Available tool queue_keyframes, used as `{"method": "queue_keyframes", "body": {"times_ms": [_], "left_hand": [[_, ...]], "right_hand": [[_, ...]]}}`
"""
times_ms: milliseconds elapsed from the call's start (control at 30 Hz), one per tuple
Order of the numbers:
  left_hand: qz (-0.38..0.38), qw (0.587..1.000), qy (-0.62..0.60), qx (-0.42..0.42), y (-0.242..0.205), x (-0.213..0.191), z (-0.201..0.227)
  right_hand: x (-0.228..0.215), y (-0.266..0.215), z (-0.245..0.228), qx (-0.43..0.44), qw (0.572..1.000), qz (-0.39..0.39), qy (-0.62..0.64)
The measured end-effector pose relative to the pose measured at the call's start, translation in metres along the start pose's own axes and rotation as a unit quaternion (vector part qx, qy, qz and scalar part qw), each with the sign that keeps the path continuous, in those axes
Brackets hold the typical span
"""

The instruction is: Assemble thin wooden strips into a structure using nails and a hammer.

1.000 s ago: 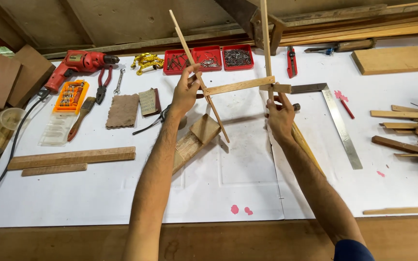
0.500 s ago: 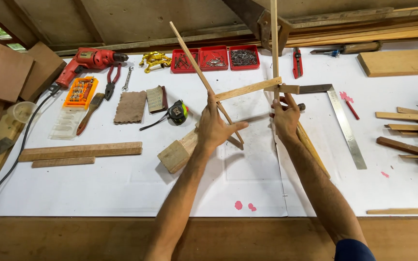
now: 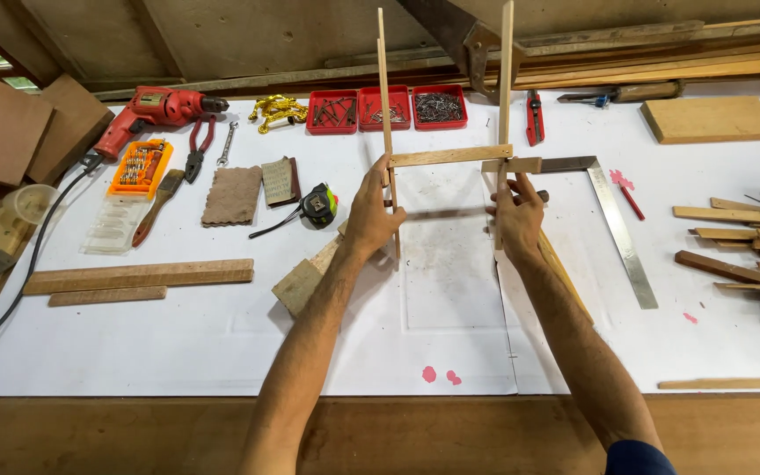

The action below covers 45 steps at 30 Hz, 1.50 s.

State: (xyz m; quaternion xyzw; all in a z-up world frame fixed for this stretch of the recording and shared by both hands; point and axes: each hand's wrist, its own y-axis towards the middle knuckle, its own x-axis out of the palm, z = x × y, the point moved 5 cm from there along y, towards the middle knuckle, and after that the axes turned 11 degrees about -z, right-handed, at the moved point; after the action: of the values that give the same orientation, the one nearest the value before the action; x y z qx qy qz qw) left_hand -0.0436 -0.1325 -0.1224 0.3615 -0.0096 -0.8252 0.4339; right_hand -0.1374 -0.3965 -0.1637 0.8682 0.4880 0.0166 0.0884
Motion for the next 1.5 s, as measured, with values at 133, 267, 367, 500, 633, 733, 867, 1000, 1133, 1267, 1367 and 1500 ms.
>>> {"method": "queue_keyframes", "body": {"times_ms": [133,267,367,500,633,733,867,1000,1133,1267,1367,1500], "left_hand": [[0.032,0.998,0.027,0.047,-0.009,0.0,-0.001],[0.017,0.997,0.071,-0.004,-0.021,-0.002,0.001],[0.016,0.994,0.104,-0.036,-0.02,0.001,-0.007],[0.045,0.992,0.114,-0.021,-0.019,0.007,-0.017],[0.033,0.993,0.105,-0.042,-0.022,0.008,-0.013],[0.027,0.99,0.132,-0.04,-0.02,0.009,-0.009],[0.04,0.989,0.138,-0.026,-0.019,0.013,-0.014],[0.049,0.989,0.12,-0.064,-0.023,0.005,-0.006],[0.013,0.987,0.122,-0.102,-0.019,0.011,-0.015],[0.044,0.984,0.157,-0.072,-0.019,0.014,-0.011],[0.031,0.985,0.142,-0.089,-0.02,0.013,-0.01],[0.015,0.988,0.123,-0.095,-0.02,0.014,-0.011]], "right_hand": [[0.001,-0.011,0.002,0.063,0.998,0.009,0.024],[-0.011,-0.008,0.018,0.022,0.999,-0.011,-0.022],[-0.015,-0.011,0.018,-0.031,0.997,-0.018,-0.066],[-0.019,-0.01,0.031,-0.067,0.993,-0.016,-0.094],[-0.012,-0.014,0.016,-0.035,0.996,-0.012,-0.076],[-0.006,-0.019,-0.005,0.003,0.994,-0.006,-0.11],[-0.01,-0.014,0.017,-0.009,0.989,-0.006,-0.149],[-0.015,-0.006,0.02,-0.135,0.97,-0.007,-0.203],[-0.015,-0.011,0.014,-0.141,0.959,-0.001,-0.245],[-0.015,-0.017,0.011,-0.082,0.97,0.002,-0.23],[-0.013,-0.018,0.011,-0.064,0.976,0.003,-0.209],[-0.011,-0.013,0.013,-0.038,0.988,-0.003,-0.147]]}}
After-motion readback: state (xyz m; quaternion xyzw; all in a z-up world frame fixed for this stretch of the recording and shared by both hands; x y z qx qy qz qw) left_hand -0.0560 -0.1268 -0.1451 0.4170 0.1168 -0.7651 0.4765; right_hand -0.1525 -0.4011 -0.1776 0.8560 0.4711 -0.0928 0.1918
